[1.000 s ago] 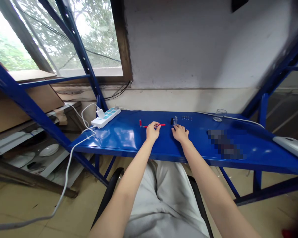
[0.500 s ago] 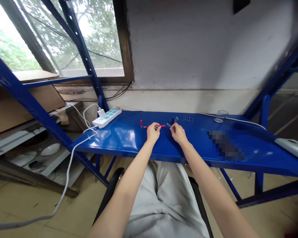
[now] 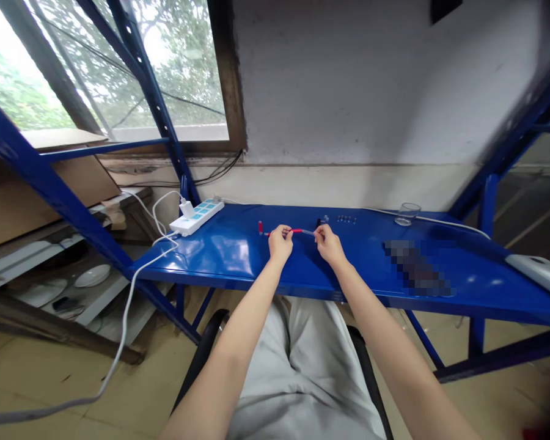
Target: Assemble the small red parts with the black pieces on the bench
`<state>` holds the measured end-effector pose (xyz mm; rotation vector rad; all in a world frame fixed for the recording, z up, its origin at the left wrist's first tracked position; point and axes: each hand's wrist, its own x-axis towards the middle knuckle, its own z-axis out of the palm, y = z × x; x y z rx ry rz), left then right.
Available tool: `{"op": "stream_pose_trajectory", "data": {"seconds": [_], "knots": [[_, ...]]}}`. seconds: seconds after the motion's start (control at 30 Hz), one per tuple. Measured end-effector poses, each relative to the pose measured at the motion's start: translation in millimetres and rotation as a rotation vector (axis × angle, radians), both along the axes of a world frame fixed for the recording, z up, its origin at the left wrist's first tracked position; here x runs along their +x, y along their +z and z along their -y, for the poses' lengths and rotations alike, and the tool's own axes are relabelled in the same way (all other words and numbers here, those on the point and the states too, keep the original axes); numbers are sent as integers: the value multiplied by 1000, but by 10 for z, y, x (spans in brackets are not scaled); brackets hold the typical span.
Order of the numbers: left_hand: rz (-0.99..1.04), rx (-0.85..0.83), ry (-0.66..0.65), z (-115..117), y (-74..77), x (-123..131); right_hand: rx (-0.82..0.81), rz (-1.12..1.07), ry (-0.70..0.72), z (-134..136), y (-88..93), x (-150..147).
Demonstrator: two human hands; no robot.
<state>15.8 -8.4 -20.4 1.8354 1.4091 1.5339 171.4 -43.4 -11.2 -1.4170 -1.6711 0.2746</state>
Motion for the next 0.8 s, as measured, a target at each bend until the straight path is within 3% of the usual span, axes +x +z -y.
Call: {"op": "stream_pose_trajectory", "data": {"seconds": [0.27,0.6,0.8], "knots": [[48,-1,12,-10,11,-13,37,-29,79,45,42,-20],[-30,-3,-248,42,23,37,141,-51,63,-21,-13,-11],[-6,31,-231,103,84,33,98,-91,65,-20,-8,-19]]}}
